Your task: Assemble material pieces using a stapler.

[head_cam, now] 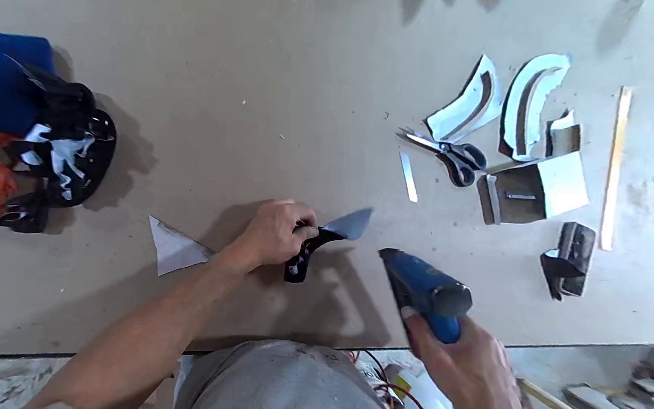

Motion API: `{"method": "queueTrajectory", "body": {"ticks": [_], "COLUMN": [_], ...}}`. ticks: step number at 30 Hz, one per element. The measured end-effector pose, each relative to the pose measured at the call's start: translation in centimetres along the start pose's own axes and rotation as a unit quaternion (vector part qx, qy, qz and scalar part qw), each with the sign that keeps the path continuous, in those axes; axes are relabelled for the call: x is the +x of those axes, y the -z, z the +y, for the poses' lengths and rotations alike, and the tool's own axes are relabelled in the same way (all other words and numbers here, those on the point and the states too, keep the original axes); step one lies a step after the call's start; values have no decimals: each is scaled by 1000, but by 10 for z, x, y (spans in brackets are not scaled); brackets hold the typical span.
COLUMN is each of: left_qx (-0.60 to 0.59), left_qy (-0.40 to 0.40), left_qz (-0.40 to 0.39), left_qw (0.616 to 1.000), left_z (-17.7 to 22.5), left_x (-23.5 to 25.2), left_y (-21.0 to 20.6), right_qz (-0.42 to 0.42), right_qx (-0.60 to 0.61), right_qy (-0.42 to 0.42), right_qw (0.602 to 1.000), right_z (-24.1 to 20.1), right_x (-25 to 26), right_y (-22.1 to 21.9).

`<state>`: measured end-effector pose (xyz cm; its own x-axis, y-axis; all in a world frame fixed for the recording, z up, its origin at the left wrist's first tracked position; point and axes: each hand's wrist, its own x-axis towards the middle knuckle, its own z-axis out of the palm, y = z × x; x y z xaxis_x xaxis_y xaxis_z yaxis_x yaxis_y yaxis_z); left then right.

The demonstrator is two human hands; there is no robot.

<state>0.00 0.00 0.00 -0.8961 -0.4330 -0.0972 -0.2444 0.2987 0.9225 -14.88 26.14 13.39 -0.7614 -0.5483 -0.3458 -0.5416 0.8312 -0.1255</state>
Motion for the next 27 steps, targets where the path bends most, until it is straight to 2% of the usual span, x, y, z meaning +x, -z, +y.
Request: {"method": "queueTrajectory", "body": {"ticks": [2, 5, 7, 8, 9, 10, 12, 13, 14, 15, 16, 18, 20, 22, 25, 27], "left_qx": [-202, -467, -540, -540, -504, -423, -141, 23, 156, 235, 268, 253, 211, 218, 267, 297], "left_qy": [43, 48, 16, -2, -16, -29, -70, -96, -133, -159, -171, -156, -89, -13, 69, 81], "left_qz": [-10, -22, -43, -48, -45, -35, -33, -44, -51, -58, -45, 42, 175, 279, 260, 250], "left_qw": [978, 883, 841, 840, 863, 905, 987, 994, 977, 957, 947, 954, 958, 935, 925, 918], "left_z": [8, 27, 39, 46, 54, 61, 68, 62, 50, 35, 23, 16, 30, 43, 50, 45], "left_x": [-1, -14, -23, -25, -27, -28, -29, -28, -29, -33, -38, -52, -74, -98, -122, -122], "left_y": [15, 22, 23, 23, 23, 23, 16, 6, -7, -21, -32, -38, -36, -43, -81, -106], "right_qz": [40, 57, 61, 58, 55, 53, 55, 55, 56, 56, 54, 44, 20, -14, -38, -54], "right_qx": [-18, 8, 25, 33, 40, 46, 44, 41, 40, 36, 36, 40, 52, 85, 160, 184], "right_qy": [16, 17, 15, 16, 18, 24, 37, 42, 48, 54, 63, 79, 81, 72, 79, 102], "right_qw": [999, 998, 998, 998, 998, 997, 997, 997, 997, 996, 996, 995, 995, 994, 983, 976], "right_z": [14, 27, 30, 31, 33, 36, 42, 45, 48, 52, 56, 60, 62, 63, 65, 61], "right_x": [12, 25, 28, 29, 30, 31, 32, 31, 29, 24, 20, 10, -5, -18, -33, -39], "right_y": [-17, -36, -43, -44, -47, -49, -54, -56, -56, -55, -52, -41, -26, -13, -8, -8]}}
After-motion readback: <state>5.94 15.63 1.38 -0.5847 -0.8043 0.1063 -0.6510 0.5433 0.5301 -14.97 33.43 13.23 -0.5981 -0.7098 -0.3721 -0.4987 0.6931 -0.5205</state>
